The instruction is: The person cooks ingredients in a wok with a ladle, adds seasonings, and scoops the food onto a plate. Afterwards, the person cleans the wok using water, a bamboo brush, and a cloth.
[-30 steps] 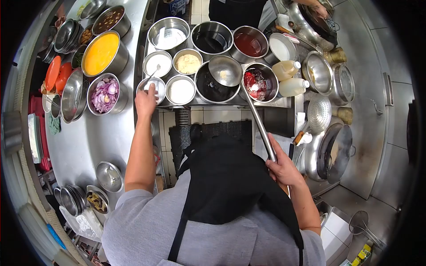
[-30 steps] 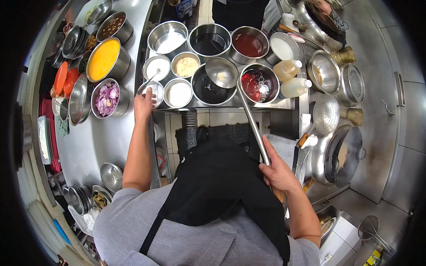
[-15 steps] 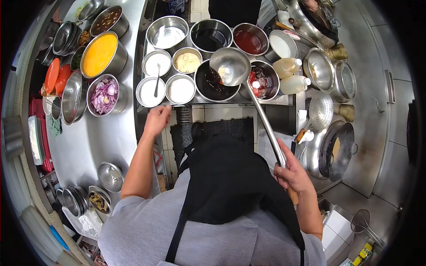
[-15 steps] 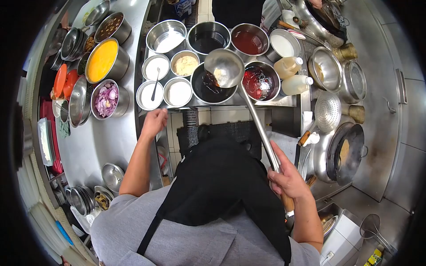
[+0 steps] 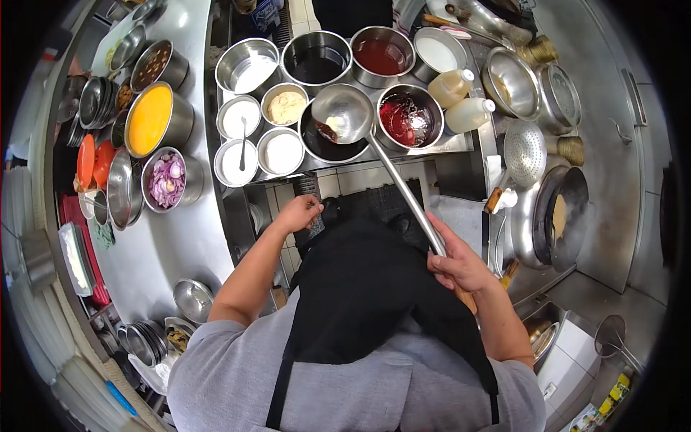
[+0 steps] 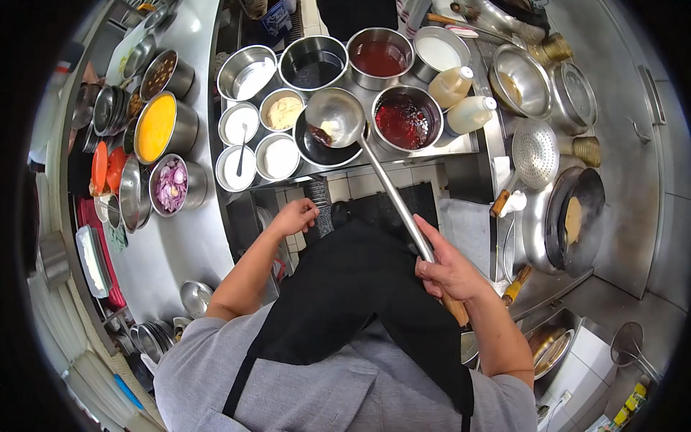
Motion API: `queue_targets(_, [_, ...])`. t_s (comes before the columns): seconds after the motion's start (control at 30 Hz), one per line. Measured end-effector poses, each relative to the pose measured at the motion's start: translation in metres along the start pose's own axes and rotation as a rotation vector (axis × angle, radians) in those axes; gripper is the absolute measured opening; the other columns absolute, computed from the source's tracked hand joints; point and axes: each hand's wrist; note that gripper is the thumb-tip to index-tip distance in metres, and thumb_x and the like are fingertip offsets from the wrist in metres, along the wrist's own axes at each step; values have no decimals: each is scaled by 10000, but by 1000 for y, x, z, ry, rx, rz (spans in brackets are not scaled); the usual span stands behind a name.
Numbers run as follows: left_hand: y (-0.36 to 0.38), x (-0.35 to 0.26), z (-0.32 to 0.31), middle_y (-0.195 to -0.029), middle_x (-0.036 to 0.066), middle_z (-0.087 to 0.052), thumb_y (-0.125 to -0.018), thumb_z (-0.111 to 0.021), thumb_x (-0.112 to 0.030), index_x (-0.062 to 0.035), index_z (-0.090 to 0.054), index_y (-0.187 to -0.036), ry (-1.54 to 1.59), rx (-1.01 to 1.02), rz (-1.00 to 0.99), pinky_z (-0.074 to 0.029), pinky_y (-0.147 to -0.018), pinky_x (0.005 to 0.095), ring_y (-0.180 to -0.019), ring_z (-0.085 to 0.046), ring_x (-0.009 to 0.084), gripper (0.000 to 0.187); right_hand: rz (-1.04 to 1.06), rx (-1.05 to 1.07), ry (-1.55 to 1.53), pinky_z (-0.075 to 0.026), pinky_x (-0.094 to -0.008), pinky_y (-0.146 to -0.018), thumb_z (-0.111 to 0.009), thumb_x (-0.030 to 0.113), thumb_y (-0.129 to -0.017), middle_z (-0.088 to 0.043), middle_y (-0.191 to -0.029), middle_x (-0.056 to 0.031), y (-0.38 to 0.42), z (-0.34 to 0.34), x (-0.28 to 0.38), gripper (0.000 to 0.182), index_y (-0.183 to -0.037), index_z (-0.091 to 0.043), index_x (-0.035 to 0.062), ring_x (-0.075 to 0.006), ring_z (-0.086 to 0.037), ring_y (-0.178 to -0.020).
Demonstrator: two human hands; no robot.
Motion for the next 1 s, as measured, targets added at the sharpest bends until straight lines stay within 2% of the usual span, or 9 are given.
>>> queue_targets(0.2, [-17, -40, -13, -725, 60, -661, -950, -620, -237, -4, -625, -990, -152, 69, -35, -471, -517, 277, -533, -590, 111, 237, 119, 124, -135, -365, -211, -405, -568, 57, -910, -458, -695, -37, 14, 27, -21, 846, -1589, -79, 181, -76, -413, -455])
queue_targets(0.4, [-48, -56, -32, -689, 82, -675, -915, -620, -301, -8, -649, -942, -343, 106, -95, -498, -568, 331, -545, -638, 171, 296, 311, -42, -455, -338, -209, -400, -594, 44, -868, -485, -714, -47, 96, 64, -54, 867, -1586, -127, 171, -69, -403, -424])
queue_targets(0.47, [-67, -60, -37, -710, 129, -670, -911, -615, -360, 0, -646, -918, -515, 148, -82, -500, -579, 362, -581, -650, 214, 362, 417, -173, -511, -333, -210, -398, -601, 46, -860, -488, -717, -49, 137, 85, -73, 868, -1585, -143, 178, -68, -399, -420])
queue_targets(0.5, [-90, -36, -39, -737, 127, -681, -916, -628, -337, -7, -648, -935, -490, 133, -238, -498, -547, 355, -578, -651, 203, 330, 480, -244, -535, -327, -210, -396, -608, 48, -853, -490, -721, -51, 159, 94, -83, 868, -1584, -160, 185, -66, -395, -416])
queue_targets(0.53, [-82, -63, -51, -739, 108, -678, -930, -634, -297, -19, -648, -983, -344, 195, -75, -489, -504, 327, -571, -640, 177, 283, 534, -330, -548, -319, -215, -389, -622, 65, -852, -491, -721, -54, 182, 104, -92, 867, -1582, -175, 197, -67, -397, -415])
queue_targets(0.63, [-103, -90, -88, -746, 113, -676, -924, -649, -272, -17, -641, -1034, -377, 247, -89, -484, -495, 308, -575, -612, 141, 278, 701, -589, -623, -340, -221, -400, -617, 73, -876, -496, -710, -31, 237, 152, -133, 844, -1581, -173, 205, -77, -411, -427])
queue_targets(0.77, [-105, -168, -170, -785, 113, -689, -913, -660, -248, -19, -643, -1026, -520, 291, -168, -486, -534, 316, -613, -632, 143, 256, 638, -1028, -471, -395, -277, -428, -564, 36, -883, -502, -691, -31, 273, 265, -164, 822, -1579, -144, 157, -108, -458, -470])
queue_targets(0.9, [-120, -228, -244, -783, 101, -685, -932, -639, -244, -29, -613, -1066, -589, 384, -293, -492, -517, 315, -589, -649, 164, 254, 553, -1226, -498, -409, -289, -425, -538, 3, -854, -500, -695, -22, 274, 396, -195, 837, -1579, -148, 155, -113, -473, -493])
queue_targets(1.0, [-115, -258, -285, -779, 98, -682, -937, -634, -240, -21, -612, -1069, -599, 381, -328, -492, -518, 308, -591, -649, 160, 257, 418, -1465, -315, -429, -300, -452, -521, -12, -835, -561, -801, -74, 244, 434, -208, 855, -1581, -132, 143, -132, -476, -512])
Point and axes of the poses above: each hand's wrist, its own y-axis away from the middle knuckle, its own z-axis out of the back of the hand, x = y × z
